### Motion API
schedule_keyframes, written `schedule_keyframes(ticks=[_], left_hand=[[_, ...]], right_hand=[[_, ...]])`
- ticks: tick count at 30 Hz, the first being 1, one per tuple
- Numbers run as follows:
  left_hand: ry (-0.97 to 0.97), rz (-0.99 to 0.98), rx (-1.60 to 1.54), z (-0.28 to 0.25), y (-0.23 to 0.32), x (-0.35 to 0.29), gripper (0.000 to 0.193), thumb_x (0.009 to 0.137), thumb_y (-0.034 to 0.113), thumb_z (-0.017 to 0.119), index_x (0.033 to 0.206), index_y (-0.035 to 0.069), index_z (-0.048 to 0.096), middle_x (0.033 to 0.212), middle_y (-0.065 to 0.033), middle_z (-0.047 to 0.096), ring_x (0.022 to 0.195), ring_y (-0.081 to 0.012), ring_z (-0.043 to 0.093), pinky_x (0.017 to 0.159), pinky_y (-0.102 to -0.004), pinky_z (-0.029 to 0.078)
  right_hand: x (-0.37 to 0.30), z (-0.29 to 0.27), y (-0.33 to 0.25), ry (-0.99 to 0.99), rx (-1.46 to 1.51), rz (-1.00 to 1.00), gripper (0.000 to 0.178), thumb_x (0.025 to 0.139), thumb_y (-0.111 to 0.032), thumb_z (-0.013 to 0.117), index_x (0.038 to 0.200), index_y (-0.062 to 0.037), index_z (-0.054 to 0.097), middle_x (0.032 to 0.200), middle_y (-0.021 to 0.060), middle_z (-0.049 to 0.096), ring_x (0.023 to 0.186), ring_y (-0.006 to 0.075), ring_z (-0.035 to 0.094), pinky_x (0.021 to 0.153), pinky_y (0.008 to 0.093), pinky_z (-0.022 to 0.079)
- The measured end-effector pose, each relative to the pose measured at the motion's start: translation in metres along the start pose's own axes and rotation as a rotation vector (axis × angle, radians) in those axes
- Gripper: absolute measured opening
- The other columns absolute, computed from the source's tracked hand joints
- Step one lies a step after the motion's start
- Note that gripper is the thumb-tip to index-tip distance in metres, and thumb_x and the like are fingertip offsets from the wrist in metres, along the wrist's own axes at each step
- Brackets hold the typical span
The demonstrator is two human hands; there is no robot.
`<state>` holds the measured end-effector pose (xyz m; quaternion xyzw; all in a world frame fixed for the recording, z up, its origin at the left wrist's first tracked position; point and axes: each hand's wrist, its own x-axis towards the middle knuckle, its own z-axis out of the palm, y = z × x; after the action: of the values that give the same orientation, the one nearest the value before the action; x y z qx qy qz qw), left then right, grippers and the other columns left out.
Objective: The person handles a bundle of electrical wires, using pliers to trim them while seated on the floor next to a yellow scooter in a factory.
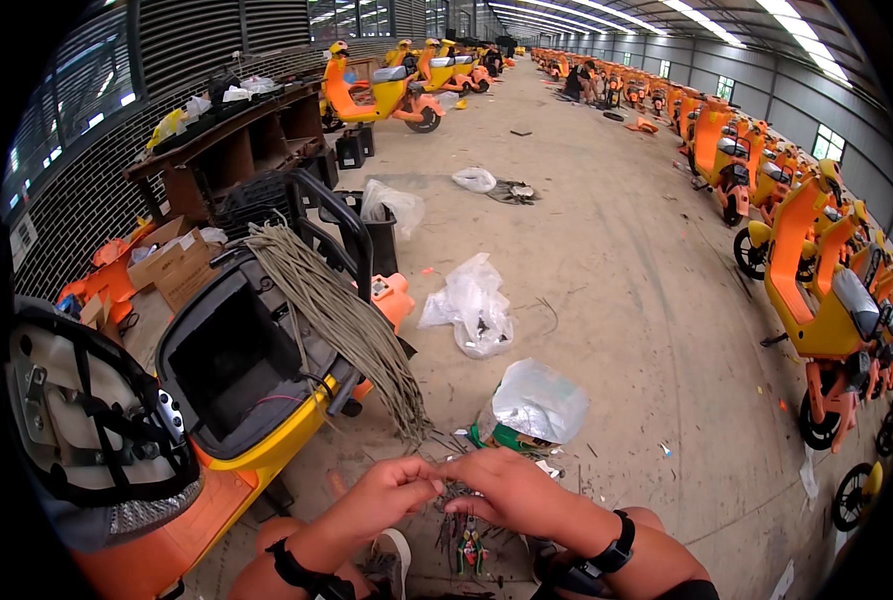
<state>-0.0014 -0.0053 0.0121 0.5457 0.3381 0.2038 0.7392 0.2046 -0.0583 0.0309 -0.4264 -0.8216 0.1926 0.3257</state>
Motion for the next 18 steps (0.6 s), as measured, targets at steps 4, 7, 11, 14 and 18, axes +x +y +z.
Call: schedule_keyframes(ticks=[4, 7, 11, 14, 18], left_hand=[[-0.110, -0.201, -0.284, -0.005, 0.000, 0.001, 0.008, 0.091, 0.011, 0.060, 0.094, 0.004, 0.061, 0.069, 0.0065, 0.049, 0.058, -0.0022, 0.040, 0.052, -0.0196, 0.030], [-0.144, -0.262, -0.383, -0.003, 0.011, 0.000, 0.004, 0.091, 0.007, 0.057, 0.092, 0.003, 0.058, 0.063, 0.0065, 0.038, 0.052, -0.0035, 0.031, 0.049, -0.0207, 0.027], [-0.228, -0.304, -0.476, -0.008, 0.007, 0.000, 0.005, 0.092, 0.007, 0.055, 0.091, 0.003, 0.059, 0.062, 0.0057, 0.038, 0.051, -0.0034, 0.031, 0.048, -0.0202, 0.026], [-0.229, -0.276, -0.458, -0.009, 0.005, -0.001, 0.006, 0.092, 0.008, 0.056, 0.091, 0.003, 0.059, 0.062, 0.0056, 0.040, 0.051, -0.0035, 0.031, 0.047, -0.0203, 0.025], [-0.074, -0.035, -0.122, -0.001, 0.004, -0.001, 0.008, 0.093, 0.011, 0.058, 0.091, 0.003, 0.061, 0.064, 0.0063, 0.046, 0.050, -0.0047, 0.037, 0.046, -0.0219, 0.027]], right_hand=[[-0.001, 0.001, 0.000, 0.026, -0.020, -0.050, 0.025, 0.083, -0.019, 0.071, 0.105, -0.0097, 0.064, 0.094, 0.0072, 0.068, 0.084, 0.0275, 0.065, 0.072, 0.0366, 0.051], [-0.001, 0.001, 0.000, 0.060, -0.016, -0.075, 0.020, 0.083, -0.016, 0.070, 0.101, -0.0093, 0.064, 0.091, 0.0071, 0.068, 0.080, 0.0268, 0.066, 0.068, 0.0356, 0.052], [-0.001, 0.002, 0.004, 0.097, -0.018, -0.131, 0.014, 0.083, -0.014, 0.070, 0.095, -0.0087, 0.064, 0.088, 0.0068, 0.068, 0.076, 0.0269, 0.066, 0.065, 0.0352, 0.052], [-0.001, 0.004, 0.003, 0.092, -0.001, -0.085, 0.013, 0.084, -0.014, 0.070, 0.093, -0.0084, 0.064, 0.085, 0.0076, 0.068, 0.075, 0.0278, 0.065, 0.064, 0.0355, 0.052], [-0.002, 0.005, -0.001, 0.023, 0.051, 0.121, 0.013, 0.087, -0.018, 0.068, 0.094, -0.0071, 0.065, 0.080, 0.0098, 0.066, 0.072, 0.0291, 0.065, 0.063, 0.0354, 0.052]])
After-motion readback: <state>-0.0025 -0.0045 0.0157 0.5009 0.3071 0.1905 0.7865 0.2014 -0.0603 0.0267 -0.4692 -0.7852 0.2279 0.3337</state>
